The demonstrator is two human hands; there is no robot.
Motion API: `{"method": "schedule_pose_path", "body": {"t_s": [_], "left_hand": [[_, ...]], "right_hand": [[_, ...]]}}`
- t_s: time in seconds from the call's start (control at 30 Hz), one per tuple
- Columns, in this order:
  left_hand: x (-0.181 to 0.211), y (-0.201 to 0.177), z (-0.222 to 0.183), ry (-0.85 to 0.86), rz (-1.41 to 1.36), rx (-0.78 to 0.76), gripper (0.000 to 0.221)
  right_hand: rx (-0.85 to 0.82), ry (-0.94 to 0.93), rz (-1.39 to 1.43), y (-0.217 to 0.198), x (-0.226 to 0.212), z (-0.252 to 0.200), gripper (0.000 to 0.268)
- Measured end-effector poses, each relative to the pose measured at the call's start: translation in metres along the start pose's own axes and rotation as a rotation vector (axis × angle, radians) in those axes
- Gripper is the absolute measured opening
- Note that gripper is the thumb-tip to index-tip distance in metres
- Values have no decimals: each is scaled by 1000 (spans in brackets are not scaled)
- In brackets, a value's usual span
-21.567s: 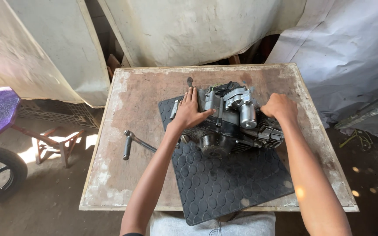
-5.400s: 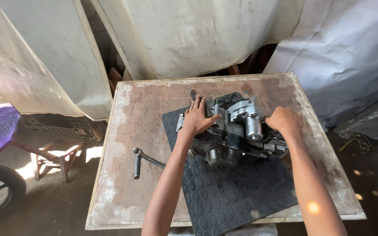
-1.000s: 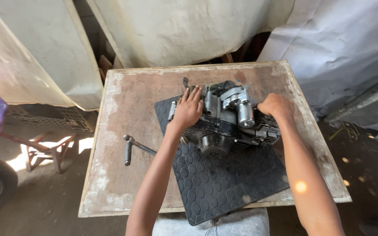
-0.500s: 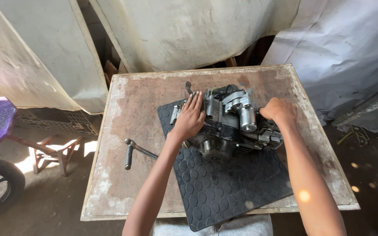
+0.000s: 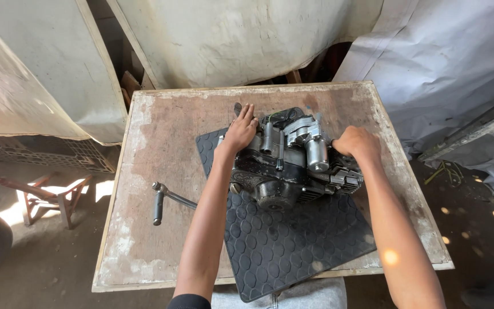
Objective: Inspecting various components and connections on a small internal combustion engine on a workbench.
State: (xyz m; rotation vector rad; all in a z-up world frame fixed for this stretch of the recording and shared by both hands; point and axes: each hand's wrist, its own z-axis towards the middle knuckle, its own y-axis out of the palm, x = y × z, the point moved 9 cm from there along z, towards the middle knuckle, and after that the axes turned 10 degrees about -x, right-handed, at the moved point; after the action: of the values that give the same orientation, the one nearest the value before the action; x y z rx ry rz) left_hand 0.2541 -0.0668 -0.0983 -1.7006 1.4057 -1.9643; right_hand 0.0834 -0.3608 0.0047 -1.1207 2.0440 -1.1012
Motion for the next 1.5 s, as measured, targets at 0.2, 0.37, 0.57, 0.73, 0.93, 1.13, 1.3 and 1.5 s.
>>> {"method": "schedule_pose_path", "body": {"t_s": [0.2,0.37,0.57,0.73,0.93,1.13,1.3,1.5], "left_hand": [[39,-13,-54,-33,146,6,64],[68,-16,-108,-18,200,67,64],[107,-22,-165,32,257,148,65],[106,-20,-168,38,207,131,69],[64,-17,-100,-37,97,12,71],[0,2,-5,-115,1,-60,73],[-14,4,9,-141,-29,-36,70],[49,-21,-55,-114,110,-2,69]], "right_hand": [[9,-19,3,1,0,0,69],[28,-30,-1,5,2,10,70],[116,-98,-23,-2,-2,-1,66],[134,-73,-60,-2,-3,-4,68],[114,-4,-78,-1,-1,0,63],[120,-8,-76,-5,-4,0,61],[83,-18,-64,-5,-5,-1,62],[54,-23,-29,-9,-8,-10,64]]}}
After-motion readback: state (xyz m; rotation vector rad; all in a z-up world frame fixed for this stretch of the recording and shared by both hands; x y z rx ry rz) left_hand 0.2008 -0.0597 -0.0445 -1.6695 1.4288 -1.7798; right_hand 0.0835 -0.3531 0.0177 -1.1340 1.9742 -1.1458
